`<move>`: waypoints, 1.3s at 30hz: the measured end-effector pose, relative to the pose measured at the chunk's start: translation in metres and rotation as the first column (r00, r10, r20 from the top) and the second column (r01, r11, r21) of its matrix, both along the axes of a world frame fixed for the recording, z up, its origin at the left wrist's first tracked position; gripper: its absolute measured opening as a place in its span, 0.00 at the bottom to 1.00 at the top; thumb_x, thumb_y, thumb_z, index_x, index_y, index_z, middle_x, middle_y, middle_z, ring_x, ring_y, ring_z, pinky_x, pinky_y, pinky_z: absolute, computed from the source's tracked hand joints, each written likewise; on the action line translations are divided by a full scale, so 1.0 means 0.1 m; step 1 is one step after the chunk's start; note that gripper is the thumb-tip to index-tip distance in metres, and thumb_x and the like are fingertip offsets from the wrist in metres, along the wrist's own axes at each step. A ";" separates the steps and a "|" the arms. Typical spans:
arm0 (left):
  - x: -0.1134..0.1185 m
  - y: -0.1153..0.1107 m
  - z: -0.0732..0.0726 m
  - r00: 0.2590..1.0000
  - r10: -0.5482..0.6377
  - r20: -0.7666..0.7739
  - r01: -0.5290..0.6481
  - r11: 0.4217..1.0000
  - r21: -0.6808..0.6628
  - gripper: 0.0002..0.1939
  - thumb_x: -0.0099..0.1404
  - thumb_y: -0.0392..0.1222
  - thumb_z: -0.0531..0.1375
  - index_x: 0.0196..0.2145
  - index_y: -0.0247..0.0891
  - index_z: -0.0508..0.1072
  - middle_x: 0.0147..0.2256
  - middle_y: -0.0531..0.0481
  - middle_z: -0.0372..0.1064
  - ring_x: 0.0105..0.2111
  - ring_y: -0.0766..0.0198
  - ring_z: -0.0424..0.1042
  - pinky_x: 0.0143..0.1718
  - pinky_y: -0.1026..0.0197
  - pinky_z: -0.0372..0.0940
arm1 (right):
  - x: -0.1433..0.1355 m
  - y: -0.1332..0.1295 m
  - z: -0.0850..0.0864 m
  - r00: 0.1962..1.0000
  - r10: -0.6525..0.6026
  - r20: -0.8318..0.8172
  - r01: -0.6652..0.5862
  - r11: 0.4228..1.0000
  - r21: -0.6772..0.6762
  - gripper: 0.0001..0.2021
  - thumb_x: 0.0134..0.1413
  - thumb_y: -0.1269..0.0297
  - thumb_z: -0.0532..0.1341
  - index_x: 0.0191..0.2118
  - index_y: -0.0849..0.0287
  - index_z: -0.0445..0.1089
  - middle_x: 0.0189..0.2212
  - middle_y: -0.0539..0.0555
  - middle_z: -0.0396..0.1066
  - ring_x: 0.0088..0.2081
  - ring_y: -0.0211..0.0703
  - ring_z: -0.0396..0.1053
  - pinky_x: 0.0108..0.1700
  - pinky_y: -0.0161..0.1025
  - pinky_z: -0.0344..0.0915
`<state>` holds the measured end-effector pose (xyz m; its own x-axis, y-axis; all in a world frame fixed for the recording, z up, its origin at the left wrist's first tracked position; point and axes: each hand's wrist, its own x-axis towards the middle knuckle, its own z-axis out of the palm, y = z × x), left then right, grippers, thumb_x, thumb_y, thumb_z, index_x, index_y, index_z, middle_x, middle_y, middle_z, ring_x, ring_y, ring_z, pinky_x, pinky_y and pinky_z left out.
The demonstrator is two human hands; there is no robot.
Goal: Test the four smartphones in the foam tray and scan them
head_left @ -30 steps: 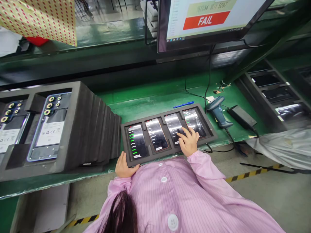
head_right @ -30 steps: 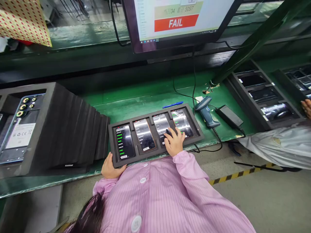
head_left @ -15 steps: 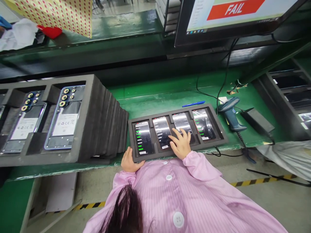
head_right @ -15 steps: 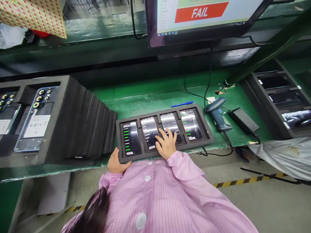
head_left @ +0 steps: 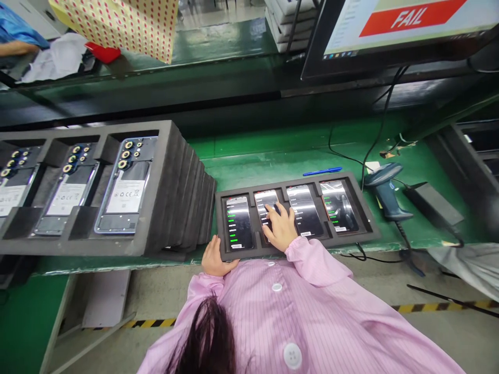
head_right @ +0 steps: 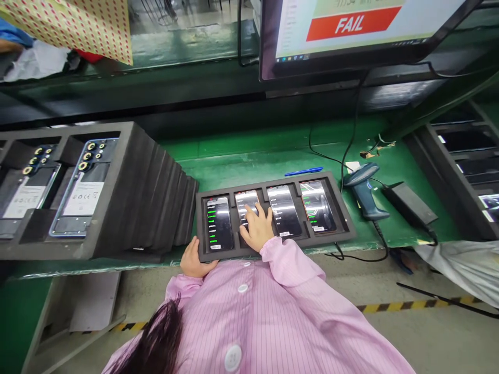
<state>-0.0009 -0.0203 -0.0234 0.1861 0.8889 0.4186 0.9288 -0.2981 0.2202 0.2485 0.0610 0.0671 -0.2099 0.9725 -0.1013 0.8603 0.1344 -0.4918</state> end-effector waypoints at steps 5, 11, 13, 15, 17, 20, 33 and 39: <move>-0.01 0.02 0.00 0.999 -0.020 0.024 0.019 0.999 0.047 0.45 0.45 0.60 0.61 0.54 0.27 0.58 0.45 0.30 0.68 0.44 0.48 0.70 0.44 0.53 0.63 | -0.06 0.07 -0.01 1.000 0.011 0.010 -0.010 0.998 -0.055 0.09 0.54 0.65 0.51 0.38 0.60 0.63 0.58 0.59 0.57 0.61 0.63 0.43 0.53 0.72 0.36; -0.05 0.00 -0.08 1.000 0.018 0.021 -0.017 1.000 -0.003 0.45 0.45 0.64 0.59 0.53 0.32 0.59 0.45 0.33 0.69 0.44 0.49 0.71 0.44 0.53 0.64 | 0.09 -0.01 0.04 0.996 -0.087 -0.007 0.087 0.996 -0.002 0.07 0.52 0.65 0.52 0.37 0.59 0.62 0.58 0.60 0.57 0.61 0.62 0.42 0.53 0.73 0.37; -0.06 0.00 -0.09 1.000 0.006 0.019 -0.007 1.000 0.018 0.45 0.45 0.65 0.59 0.53 0.32 0.59 0.45 0.33 0.69 0.43 0.49 0.71 0.43 0.53 0.64 | 0.21 -0.05 0.04 0.983 -0.182 0.006 0.182 0.983 0.019 0.06 0.52 0.65 0.52 0.35 0.59 0.62 0.57 0.59 0.58 0.61 0.62 0.42 0.53 0.73 0.37; -0.06 0.01 -0.08 1.000 0.005 0.011 -0.005 1.000 0.029 0.46 0.45 0.65 0.59 0.54 0.32 0.58 0.45 0.33 0.69 0.43 0.49 0.71 0.43 0.53 0.64 | 0.34 -0.06 0.01 0.966 -0.255 0.027 0.254 0.966 0.038 0.05 0.52 0.66 0.51 0.34 0.59 0.62 0.57 0.60 0.59 0.61 0.62 0.43 0.53 0.73 0.36; -0.05 0.02 -0.07 1.000 0.015 0.001 -0.015 0.999 0.029 0.46 0.45 0.65 0.59 0.55 0.32 0.57 0.46 0.33 0.69 0.43 0.49 0.71 0.43 0.53 0.64 | 0.42 -0.05 -0.03 0.956 -0.289 0.046 0.287 0.957 0.049 0.06 0.52 0.65 0.51 0.34 0.59 0.62 0.57 0.61 0.58 0.61 0.62 0.43 0.53 0.73 0.36; -0.04 0.04 -0.03 1.000 0.002 0.001 -0.002 0.998 0.059 0.48 0.45 0.64 0.60 0.57 0.31 0.55 0.46 0.32 0.68 0.42 0.49 0.71 0.42 0.53 0.64 | 0.45 0.01 -0.07 0.951 -0.303 0.061 0.302 0.953 0.025 0.07 0.53 0.65 0.51 0.35 0.59 0.63 0.57 0.61 0.58 0.61 0.62 0.43 0.53 0.73 0.36; -0.11 0.00 -0.01 0.996 0.051 0.080 -0.039 0.989 -0.145 0.44 0.46 0.64 0.57 0.54 0.33 0.58 0.50 0.33 0.65 0.47 0.47 0.68 0.46 0.51 0.63 | 1.46 -0.24 0.05 0.715 -0.697 0.048 0.660 0.697 0.282 0.15 0.49 0.62 0.48 0.41 0.62 0.62 0.49 0.67 0.63 0.55 0.59 0.54 0.52 0.60 0.50; 0.00 -0.04 0.18 0.933 0.240 0.269 -0.124 0.914 -0.386 0.39 0.54 0.62 0.51 0.56 0.31 0.56 0.50 0.35 0.65 0.49 0.49 0.67 0.48 0.51 0.63 | 2.00 -0.30 0.04 0.639 -0.748 0.180 0.761 0.649 -0.005 0.27 0.49 0.57 0.48 0.49 0.74 0.61 0.44 0.74 0.65 0.47 0.61 0.63 0.48 0.54 0.57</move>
<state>-0.0006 -0.0239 -0.0053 -0.0780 0.9940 0.0762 0.8288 0.0222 0.5591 0.4481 0.0309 0.0711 0.6169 0.7741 -0.1426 0.7079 -0.6248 -0.3295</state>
